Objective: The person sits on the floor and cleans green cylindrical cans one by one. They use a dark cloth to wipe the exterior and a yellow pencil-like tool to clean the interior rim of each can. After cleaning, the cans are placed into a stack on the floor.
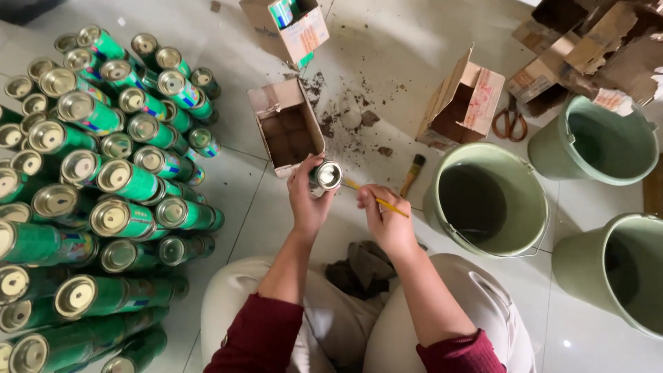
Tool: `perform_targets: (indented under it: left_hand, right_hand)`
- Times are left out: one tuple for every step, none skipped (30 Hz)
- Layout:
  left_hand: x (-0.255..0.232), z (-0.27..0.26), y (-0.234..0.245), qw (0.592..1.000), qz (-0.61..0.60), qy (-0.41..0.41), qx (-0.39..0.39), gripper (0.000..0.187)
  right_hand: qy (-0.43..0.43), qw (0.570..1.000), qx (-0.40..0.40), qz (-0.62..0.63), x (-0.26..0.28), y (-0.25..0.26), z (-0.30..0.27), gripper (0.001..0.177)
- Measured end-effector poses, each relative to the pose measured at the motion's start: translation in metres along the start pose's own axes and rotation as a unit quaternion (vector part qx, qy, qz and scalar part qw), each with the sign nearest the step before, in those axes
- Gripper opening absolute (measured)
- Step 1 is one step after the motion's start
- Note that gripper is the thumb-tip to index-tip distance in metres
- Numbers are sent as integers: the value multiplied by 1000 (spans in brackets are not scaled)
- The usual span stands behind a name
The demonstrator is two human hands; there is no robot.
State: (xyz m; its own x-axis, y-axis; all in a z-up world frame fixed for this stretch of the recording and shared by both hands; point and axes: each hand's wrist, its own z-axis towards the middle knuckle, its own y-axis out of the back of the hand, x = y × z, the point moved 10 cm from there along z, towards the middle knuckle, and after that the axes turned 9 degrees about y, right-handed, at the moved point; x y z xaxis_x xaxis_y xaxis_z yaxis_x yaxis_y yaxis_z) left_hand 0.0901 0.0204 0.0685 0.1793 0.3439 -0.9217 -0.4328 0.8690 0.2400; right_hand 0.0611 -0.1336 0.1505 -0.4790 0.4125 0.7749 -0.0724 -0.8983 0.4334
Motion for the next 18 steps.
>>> perform_targets:
  left_hand:
    - [-2,-1,1,1000,-2,-9,-9,51]
    - [0,0,0,1000,-1,-7,-8,51]
    - [-1,0,-2,1000,-4,-17,1,48]
    - [-1,-1,-4,1000,-7,-27,11,45]
    - [-3,-3,-4,1000,-6,-24,13,45]
    - [-7,-2,-5,999,-11,-26,19,48]
    - [-10,-1,-6,999,-16,-28,25,50]
    - [-9,-1,-5,999,-16,-28,25,50]
    - [-5,-1,-9,999,-8,-11,49,53]
    - [0,-2,-13,997,-1,6,74,56]
    - [5,0,-14,997,-1,6,74,56]
    - [35,-1,-21,982,-75,135,107,56]
    - [63,-8,-31,944,-148,261,136,56]
    - [65,-7,-32,943,-147,264,137,56]
    - [90,-26,-46,846,-282,429,147,50]
    - [101,-50,-64,702,-401,569,149,48]
    - [98,-50,-62,702,-400,571,149,48]
    - [95,-54,-64,663,-427,595,154,47]
  right_hand:
    - [-24,1000,9,3,-1,-1,-2,26]
    - [-26,1000,10,3,0,-5,-2,26]
    - [-23,999,4,33,2,-8,-2,28]
    - [-21,998,-2,64,5,-12,-2,30]
    - [-24,998,-2,64,0,-11,-4,30]
    - [-14,995,-55,80,-4,-1,-4,27]
    - [-4,990,-107,95,-7,9,-5,24]
    - [-5,990,-107,95,-9,14,-5,24]
    - [-8,991,-116,68,-11,21,-6,22]
    - [-12,991,-126,41,-13,29,-7,20]
    - [-13,991,-126,41,-14,33,-6,20]
    - [-17,989,-138,57,-16,40,-7,25]
    - [-21,986,-150,74,-18,46,-7,30]
    - [-24,986,-150,74,-17,47,-8,30]
    - [-20,982,-162,95,-16,50,-8,30]
    - [-15,978,-174,116,-15,53,-8,31]
    - [-17,978,-175,116,-20,50,-11,31]
    - [-17,981,-158,112,-23,43,-12,30]
